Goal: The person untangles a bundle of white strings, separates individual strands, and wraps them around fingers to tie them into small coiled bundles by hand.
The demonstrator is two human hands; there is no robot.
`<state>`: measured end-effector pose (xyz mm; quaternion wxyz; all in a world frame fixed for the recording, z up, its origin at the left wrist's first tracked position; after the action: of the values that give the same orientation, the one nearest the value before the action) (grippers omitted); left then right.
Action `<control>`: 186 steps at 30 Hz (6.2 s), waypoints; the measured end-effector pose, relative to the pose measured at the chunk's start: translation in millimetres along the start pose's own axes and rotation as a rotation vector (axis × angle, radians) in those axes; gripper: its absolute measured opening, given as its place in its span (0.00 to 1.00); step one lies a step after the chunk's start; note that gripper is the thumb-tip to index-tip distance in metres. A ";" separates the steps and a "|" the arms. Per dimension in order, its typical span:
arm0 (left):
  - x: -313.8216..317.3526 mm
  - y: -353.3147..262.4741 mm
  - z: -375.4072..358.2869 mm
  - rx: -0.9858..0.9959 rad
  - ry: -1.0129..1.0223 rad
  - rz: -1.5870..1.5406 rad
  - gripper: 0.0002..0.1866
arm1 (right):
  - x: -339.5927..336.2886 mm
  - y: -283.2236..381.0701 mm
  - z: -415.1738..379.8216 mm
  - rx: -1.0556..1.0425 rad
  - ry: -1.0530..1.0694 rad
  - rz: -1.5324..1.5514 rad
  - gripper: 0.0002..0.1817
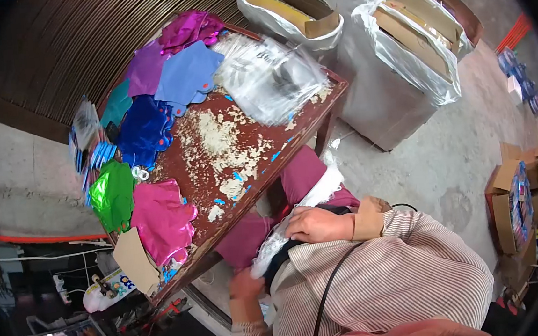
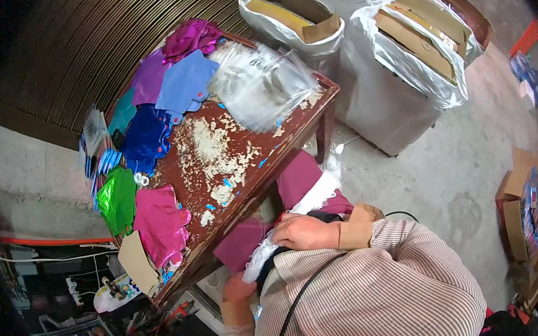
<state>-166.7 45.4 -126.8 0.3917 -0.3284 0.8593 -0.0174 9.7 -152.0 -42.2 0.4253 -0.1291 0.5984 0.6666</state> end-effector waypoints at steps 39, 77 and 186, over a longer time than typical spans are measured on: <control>-152.8 132.7 -127.3 -0.179 -1.060 -0.330 0.11 | 7.5 45.8 155.2 0.273 0.292 1.069 0.07; 3.6 -40.3 7.8 0.545 -0.665 -0.417 0.10 | 56.1 -51.2 52.7 0.053 0.466 -0.216 0.09; -300.2 -161.8 -65.7 0.544 -0.009 -1.266 0.03 | -151.1 76.4 196.5 0.095 0.225 0.629 0.01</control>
<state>20.8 77.2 163.8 0.3783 -0.6570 0.4656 -0.4566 112.1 -30.0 162.5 0.1358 0.0091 0.6825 0.7181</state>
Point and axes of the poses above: each hand's wrist, its own z-axis towards the middle knuckle, its own x-axis out of the palm, y = z × x, the point moved 7 cm from there along z, towards the middle knuckle, and after that the axes turned 6 degrees about -z, right-handed, at the moved point
